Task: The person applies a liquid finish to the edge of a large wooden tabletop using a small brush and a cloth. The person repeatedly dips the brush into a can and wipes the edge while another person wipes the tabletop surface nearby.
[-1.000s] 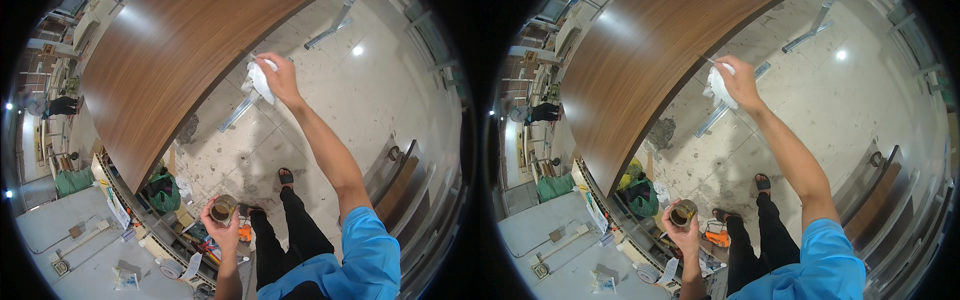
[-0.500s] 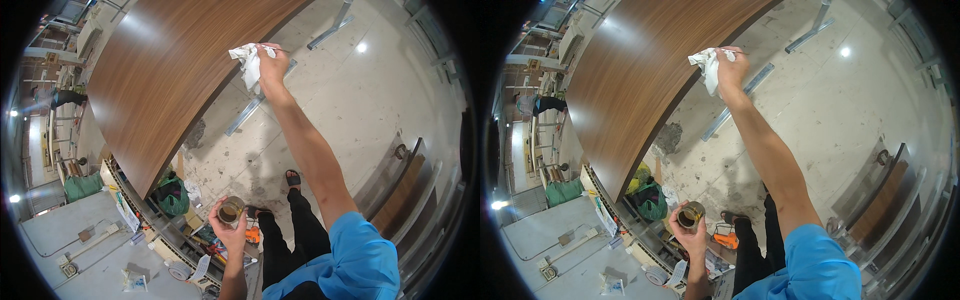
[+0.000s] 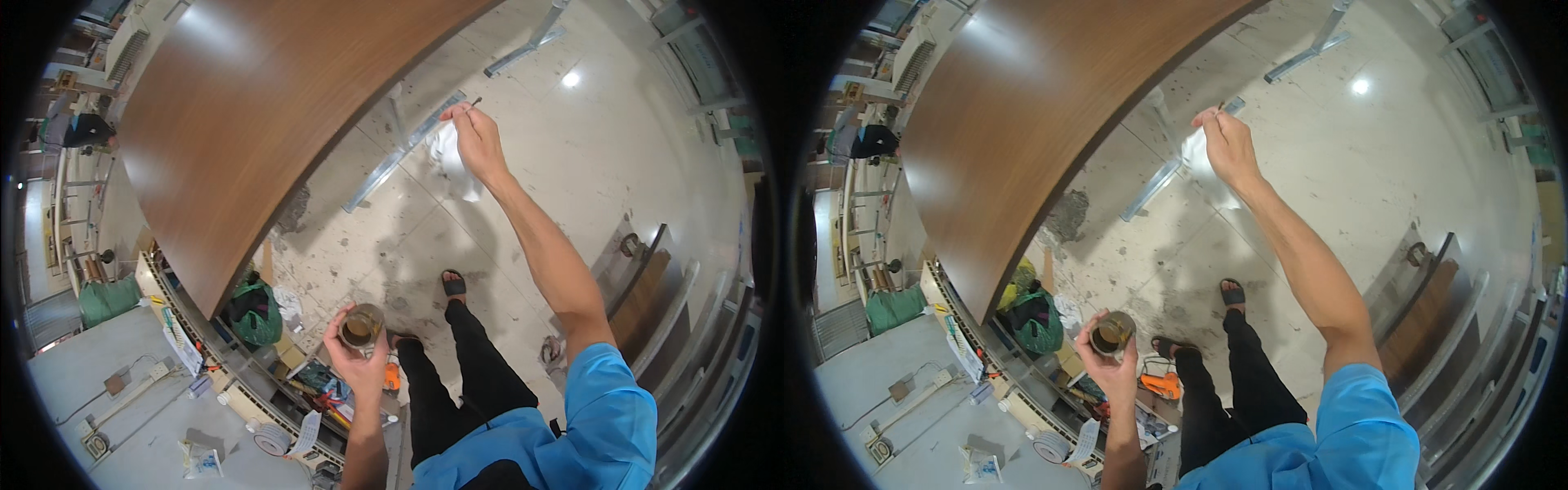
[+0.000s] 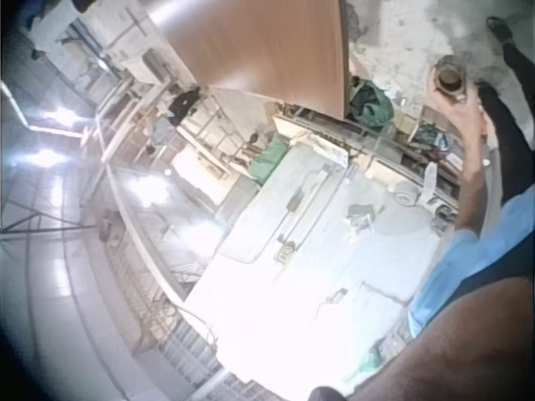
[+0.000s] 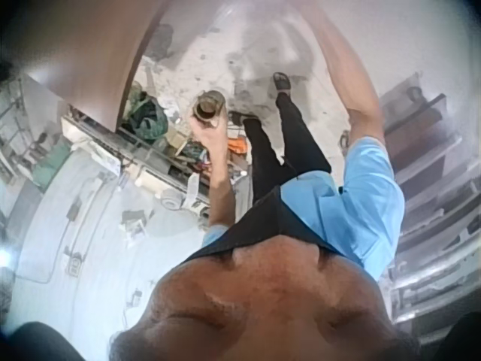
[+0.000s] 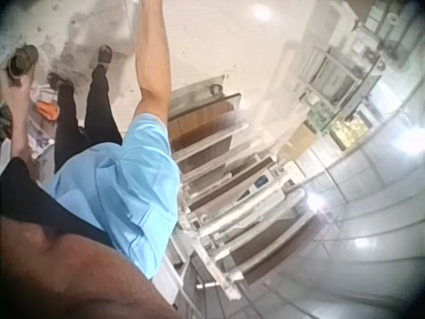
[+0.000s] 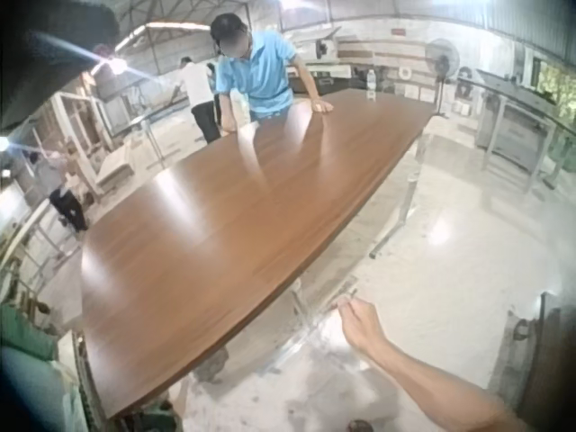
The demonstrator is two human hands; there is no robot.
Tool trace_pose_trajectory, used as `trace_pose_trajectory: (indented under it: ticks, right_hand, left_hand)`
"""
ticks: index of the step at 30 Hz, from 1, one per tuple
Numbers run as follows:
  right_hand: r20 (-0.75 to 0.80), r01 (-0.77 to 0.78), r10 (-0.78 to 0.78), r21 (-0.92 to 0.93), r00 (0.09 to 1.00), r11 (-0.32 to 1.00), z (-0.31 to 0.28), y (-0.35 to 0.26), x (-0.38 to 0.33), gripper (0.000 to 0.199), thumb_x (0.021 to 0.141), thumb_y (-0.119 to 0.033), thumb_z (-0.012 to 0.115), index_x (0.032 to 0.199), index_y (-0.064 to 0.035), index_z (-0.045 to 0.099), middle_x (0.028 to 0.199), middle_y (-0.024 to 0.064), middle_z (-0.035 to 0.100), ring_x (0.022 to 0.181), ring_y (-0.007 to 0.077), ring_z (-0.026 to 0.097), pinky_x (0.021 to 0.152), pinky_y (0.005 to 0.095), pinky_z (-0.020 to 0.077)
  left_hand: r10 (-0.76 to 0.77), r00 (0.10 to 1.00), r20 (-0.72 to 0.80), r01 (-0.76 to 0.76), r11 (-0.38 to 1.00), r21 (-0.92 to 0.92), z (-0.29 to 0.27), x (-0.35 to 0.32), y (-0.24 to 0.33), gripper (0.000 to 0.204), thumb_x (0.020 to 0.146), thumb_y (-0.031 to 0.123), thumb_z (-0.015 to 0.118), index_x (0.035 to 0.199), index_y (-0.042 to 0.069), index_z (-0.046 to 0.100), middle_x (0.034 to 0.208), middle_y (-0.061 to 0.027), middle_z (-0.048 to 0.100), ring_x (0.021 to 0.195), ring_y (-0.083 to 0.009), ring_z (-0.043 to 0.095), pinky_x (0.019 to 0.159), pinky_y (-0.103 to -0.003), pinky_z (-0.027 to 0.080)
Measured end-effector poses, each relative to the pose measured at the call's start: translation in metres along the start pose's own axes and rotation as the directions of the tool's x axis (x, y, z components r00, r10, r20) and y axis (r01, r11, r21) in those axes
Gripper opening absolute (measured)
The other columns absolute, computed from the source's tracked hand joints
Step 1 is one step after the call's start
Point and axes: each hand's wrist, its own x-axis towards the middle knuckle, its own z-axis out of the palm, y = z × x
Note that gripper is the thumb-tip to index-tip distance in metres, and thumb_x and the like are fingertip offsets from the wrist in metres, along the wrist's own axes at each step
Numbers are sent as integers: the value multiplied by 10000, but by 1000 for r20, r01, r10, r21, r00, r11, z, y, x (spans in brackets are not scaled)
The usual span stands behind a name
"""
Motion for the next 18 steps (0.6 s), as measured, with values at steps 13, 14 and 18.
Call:
trace_pose_trajectory:
  ticks: [13, 14, 18]
  right_hand:
    - [376, -620, 548, 690, 748, 374, -28, -41, -139, 439, 1116, -287, 417, 1336, 22, 637, 1226, 163, 704, 1158, 238, 671, 1029, 407, 531]
    - [431, -637, 527, 706, 732, 308, -25, -47, -148, 454, 1118, -293, 414, 1365, 25, 624, 1259, 173, 696, 1180, 241, 666, 1042, 408, 528]
    - [556, -682, 394, 614, 731, 398, -15, -64, -180, 434, 1131, -279, 449, 1373, 26, 641, 1154, 126, 733, 946, 161, 707, 808, 318, 587]
  left_hand:
    - [110, 943, 315, -121, 993, 16, 29, 17, 17, 720, 766, -68, 856, 1378, -6, 480, 1478, -203, 574, 1314, -255, 612, 1125, -384, 496]
    - [111, 929, 352, -121, 993, 6, 32, 19, 17, 708, 770, -55, 862, 1370, -10, 489, 1482, -205, 580, 1301, -249, 624, 1118, -380, 502]
    - [140, 871, 471, -160, 987, 1, 38, 27, 23, 743, 719, -47, 872, 1367, 6, 513, 1508, -183, 596, 1297, -279, 647, 1091, -376, 522]
